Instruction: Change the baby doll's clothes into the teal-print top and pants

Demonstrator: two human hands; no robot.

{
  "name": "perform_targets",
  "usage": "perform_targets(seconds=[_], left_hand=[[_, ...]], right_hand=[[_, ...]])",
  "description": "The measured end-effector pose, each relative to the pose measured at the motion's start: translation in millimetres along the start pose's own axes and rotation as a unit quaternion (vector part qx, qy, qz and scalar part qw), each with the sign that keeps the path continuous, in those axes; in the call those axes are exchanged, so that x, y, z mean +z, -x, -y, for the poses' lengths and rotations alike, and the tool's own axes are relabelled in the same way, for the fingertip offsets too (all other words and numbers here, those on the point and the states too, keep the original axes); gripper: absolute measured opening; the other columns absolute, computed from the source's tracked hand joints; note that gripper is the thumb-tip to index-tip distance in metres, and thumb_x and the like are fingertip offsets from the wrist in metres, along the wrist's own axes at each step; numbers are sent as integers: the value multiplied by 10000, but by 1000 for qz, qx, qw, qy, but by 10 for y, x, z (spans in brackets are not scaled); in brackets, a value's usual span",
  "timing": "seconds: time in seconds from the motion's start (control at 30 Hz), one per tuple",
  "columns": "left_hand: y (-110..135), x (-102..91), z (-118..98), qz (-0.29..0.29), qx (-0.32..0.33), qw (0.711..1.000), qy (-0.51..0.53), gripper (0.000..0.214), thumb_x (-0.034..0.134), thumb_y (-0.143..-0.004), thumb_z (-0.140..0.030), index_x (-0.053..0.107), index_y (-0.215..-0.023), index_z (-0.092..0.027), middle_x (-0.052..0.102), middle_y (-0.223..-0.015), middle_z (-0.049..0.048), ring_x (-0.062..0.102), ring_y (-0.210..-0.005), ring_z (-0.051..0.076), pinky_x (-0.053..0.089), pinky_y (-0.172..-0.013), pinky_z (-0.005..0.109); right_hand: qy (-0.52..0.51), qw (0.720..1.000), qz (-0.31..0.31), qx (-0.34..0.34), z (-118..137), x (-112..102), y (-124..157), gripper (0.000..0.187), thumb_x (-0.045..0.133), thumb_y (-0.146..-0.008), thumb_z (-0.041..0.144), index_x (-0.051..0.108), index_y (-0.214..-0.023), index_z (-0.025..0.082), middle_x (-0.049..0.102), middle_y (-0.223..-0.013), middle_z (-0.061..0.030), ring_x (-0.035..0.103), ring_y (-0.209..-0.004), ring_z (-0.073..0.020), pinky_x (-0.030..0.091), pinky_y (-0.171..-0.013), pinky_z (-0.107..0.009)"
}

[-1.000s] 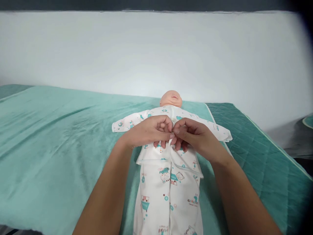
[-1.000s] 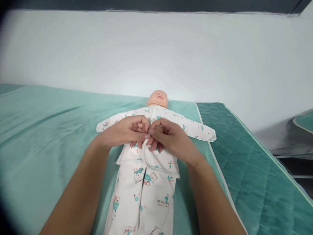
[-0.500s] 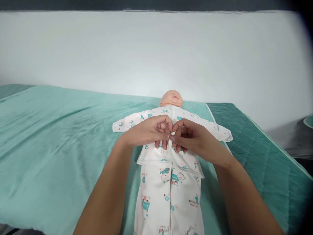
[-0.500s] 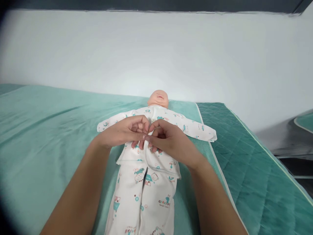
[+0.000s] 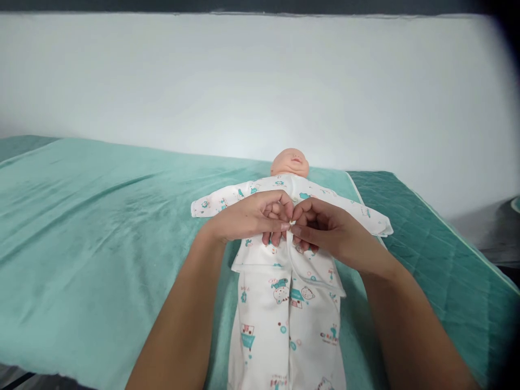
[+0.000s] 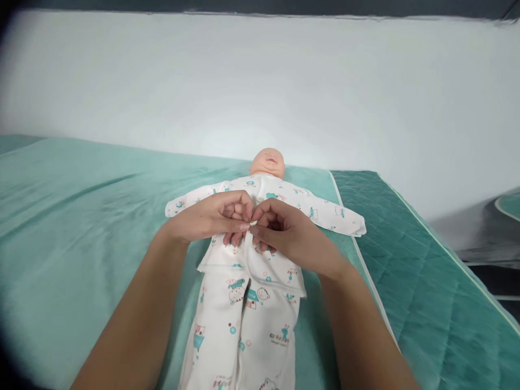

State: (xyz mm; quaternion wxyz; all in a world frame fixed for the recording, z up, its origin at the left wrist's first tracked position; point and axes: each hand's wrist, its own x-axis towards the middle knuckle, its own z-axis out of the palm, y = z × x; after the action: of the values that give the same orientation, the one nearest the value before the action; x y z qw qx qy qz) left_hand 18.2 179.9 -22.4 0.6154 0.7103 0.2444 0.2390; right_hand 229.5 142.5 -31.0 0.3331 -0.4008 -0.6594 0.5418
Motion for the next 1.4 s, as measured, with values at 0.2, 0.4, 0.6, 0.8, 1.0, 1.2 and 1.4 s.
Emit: perform_targets(seconds=[0.2,0.4,0.6,0.8,1.0,1.2,1.4], left_hand=[[3,0,-15,1,-11,1000,0,162,651,-855,-269,531,-922,-182,632,-706,-10,647,-613,113,467,-508,208],[48,-4,-85,7,-52,998,-39,145,683,-820,-228,566,-890,-179,691,-737,8,641,-615,102,400,-474,180],[67,-26,-66,-3,-36,999,-4,177,664,-864,-303,603,-965,-171,692,-715,15,636,-563,108,425,-451,188],[9,-53,7,-167,62,983,35,161,669,-869,-299,593,-893,-160,619,-670,-21,551,-512,62,443,-474,185],[11,-33,-22,-142,28,989,-21,177,689,-842,-296,664,-969,-175,691,-871,41,632,-695,104,411,-467,170],[17,-13,-68,-120,10,991,-51,188,626,-885,-326,680,-998,-186,736,-951,65,637,-726,114,412,-488,180],[23,-17,-71,-105,-28,993,-46,215,594,-908,-345,670,-1023,-180,772,-890,71,601,-590,87,428,-500,192]], right_hand=[[-21,1000,3,-2,-26,-41,-9,265,687,-874,440,582,-922,202,646,-736,-9,602,-625,-116,445,-537,-224],[-35,999,-8,6,-24,-32,-12,224,648,-908,421,596,-941,206,630,-655,17,550,-532,-93,410,-470,-204],[-91,995,-29,-34,-59,-76,-5,166,646,-916,373,591,-918,216,624,-637,25,538,-508,-94,366,-433,-205],[-174,972,-114,-108,-97,-126,-9,107,639,-902,310,569,-873,235,582,-672,29,510,-510,-104,374,-449,-240],[-39,939,-260,-220,-161,-10,-111,9,635,-881,239,627,-885,237,667,-994,-40,635,-943,-194,518,-801,-347],[150,930,-244,-231,-253,44,-164,184,593,-879,187,640,-1029,283,595,-1320,-27,531,-1252,-243,394,-1083,-476],[178,924,-265,-208,-272,39,-176,244,570,-879,187,621,-1096,285,534,-1419,-23,479,-1325,-241,352,-1119,-472]])
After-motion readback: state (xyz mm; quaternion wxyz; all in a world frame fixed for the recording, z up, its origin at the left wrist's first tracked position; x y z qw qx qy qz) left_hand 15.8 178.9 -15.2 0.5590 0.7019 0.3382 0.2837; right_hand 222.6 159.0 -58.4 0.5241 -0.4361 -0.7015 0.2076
